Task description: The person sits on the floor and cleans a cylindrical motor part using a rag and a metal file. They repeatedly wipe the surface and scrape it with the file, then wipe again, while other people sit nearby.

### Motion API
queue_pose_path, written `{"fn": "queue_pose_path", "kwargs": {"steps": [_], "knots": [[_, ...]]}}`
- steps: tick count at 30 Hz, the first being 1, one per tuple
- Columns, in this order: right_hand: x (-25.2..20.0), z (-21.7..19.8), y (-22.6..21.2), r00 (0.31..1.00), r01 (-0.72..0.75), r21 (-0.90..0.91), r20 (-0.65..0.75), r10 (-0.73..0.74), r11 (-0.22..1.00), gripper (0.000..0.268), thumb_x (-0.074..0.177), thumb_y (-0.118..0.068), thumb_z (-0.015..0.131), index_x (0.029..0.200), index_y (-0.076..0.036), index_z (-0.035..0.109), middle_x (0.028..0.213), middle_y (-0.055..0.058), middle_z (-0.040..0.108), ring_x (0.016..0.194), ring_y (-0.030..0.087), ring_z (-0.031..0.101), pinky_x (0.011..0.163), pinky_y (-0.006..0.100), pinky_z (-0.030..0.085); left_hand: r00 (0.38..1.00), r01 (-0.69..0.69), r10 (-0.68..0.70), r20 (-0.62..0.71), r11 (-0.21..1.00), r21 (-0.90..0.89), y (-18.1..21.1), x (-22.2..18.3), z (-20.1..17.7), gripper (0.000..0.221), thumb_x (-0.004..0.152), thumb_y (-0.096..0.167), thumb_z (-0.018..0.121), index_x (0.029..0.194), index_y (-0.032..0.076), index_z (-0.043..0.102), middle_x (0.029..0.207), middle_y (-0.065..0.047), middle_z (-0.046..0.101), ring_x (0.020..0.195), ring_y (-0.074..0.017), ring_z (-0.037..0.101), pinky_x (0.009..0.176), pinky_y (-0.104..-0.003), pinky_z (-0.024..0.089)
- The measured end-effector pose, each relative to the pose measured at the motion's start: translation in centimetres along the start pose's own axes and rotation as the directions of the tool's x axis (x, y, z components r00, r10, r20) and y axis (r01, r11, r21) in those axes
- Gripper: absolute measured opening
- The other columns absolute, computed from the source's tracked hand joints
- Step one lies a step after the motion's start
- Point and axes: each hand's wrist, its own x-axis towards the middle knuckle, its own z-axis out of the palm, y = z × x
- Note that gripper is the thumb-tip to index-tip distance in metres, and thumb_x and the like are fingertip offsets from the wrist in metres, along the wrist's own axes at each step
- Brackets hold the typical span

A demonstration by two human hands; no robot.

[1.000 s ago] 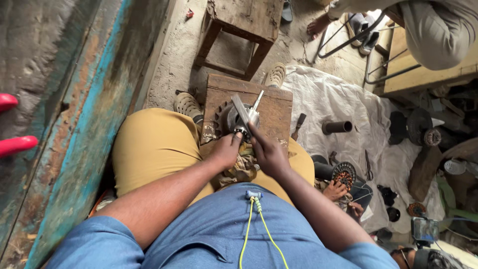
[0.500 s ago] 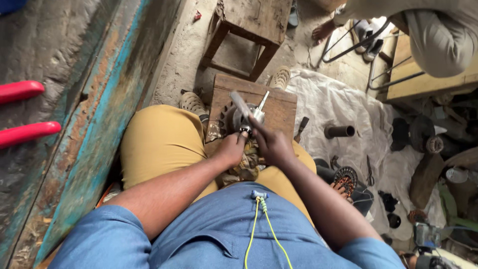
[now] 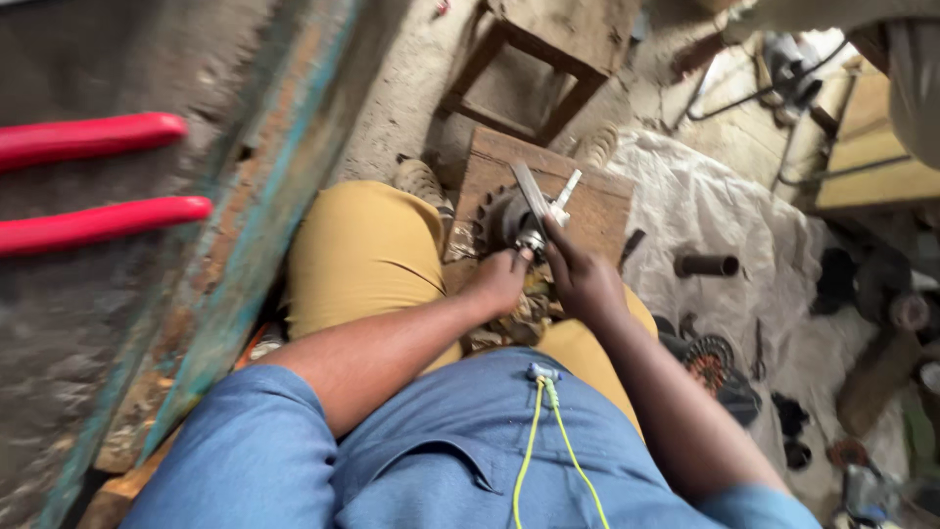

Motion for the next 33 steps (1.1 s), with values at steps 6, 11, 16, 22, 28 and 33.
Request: {"fn": "queue_pose_path", "kwargs": {"steps": [6, 11, 16, 22, 28, 33], "knots": [[-0.3, -0.2, 0.6, 0.997, -0.03, 0.048, 0.066, 0.027, 0.998, 0.048, 0.102, -0.03, 0.058, 0.149, -0.034, 0.054, 0.073, 0.024, 0.067, 0.067, 0.04, 0.07, 0.067, 0.049, 0.054, 0.999, 0.013, -0.012, 0.034, 0.999, -0.029, 0.8, -0.5, -0.8, 0.052, 0.104, 0.049, 0.04, 0.111, 0.006, 0.068, 0.1, -0.02, 0.074, 0.095, -0.0409, 0.071, 0.083, -0.052, 0.051], [-4.1, -0.2, 2.3, 0.996, 0.083, 0.081, 0.02, -0.085, 0.993, 0.047, 0.103, -0.027, 0.056, 0.15, -0.03, 0.052, 0.081, 0.023, 0.071, 0.078, 0.041, 0.071, 0.067, 0.048, 0.054, 0.999, -0.02, 0.021, 0.03, 0.999, -0.04, 0.2, -0.4, -0.4, 0.053, 0.106, 0.049, 0.041, 0.11, 0.004, 0.068, 0.097, -0.02, 0.074, 0.092, -0.0403, 0.072, 0.082, -0.051, 0.053], [1.1, -0.3, 2.3, 0.996, -0.044, -0.035, 0.079, 0.047, 0.998, 0.048, 0.103, -0.032, 0.057, 0.151, -0.035, 0.052, 0.075, 0.026, 0.067, 0.073, 0.044, 0.069, 0.069, 0.05, 0.053, 1.0, -0.031, 0.031, -0.004, 0.999, -0.036, 0.4, -0.2, 0.0, 0.052, 0.105, 0.049, 0.041, 0.112, 0.005, 0.068, 0.098, -0.02, 0.074, 0.092, -0.0418, 0.07, 0.081, -0.052, 0.052], [-2.0, -2.1, 1.0, 0.992, 0.055, 0.022, 0.11, -0.057, 0.998, 0.047, 0.103, -0.033, 0.055, 0.149, -0.036, 0.053, 0.079, 0.022, 0.07, 0.071, 0.039, 0.073, 0.066, 0.048, 0.055, 1.0, 0.01, -0.009, 0.029, 1.0, -0.023, 1.5, -0.7, -0.9, 0.053, 0.105, 0.05, 0.04, 0.113, 0.006, 0.068, 0.1, -0.02, 0.074, 0.093, -0.0406, 0.07, 0.082, -0.052, 0.052], [-1.3, -1.3, 1.3, 0.982, -0.129, -0.028, 0.135, 0.132, 0.991, 0.049, 0.104, -0.035, 0.054, 0.152, -0.037, 0.05, 0.079, 0.025, 0.069, 0.075, 0.04, 0.072, 0.071, 0.049, 0.055, 0.991, 0.089, -0.083, 0.101, 0.995, -0.051, 0.9, -0.7, -0.7, 0.056, 0.105, 0.051, 0.037, 0.113, 0.005, 0.067, 0.098, -0.021, 0.074, 0.092, -0.0407, 0.072, 0.082, -0.052, 0.053], [1.1, -1.2, 0.0, 0.996, -0.05, 0.047, 0.071, 0.047, 0.998, 0.045, 0.104, -0.035, 0.054, 0.149, -0.036, 0.053, 0.087, 0.021, 0.073, 0.078, 0.038, 0.073, 0.07, 0.048, 0.056, 0.998, -0.035, 0.033, -0.044, 0.998, -0.045, -0.1, 0.2, 0.5, 0.054, 0.104, 0.05, 0.041, 0.114, 0.006, 0.07, 0.104, -0.024, 0.073, 0.099, -0.0457, 0.067, 0.086, -0.053, 0.051]]}}
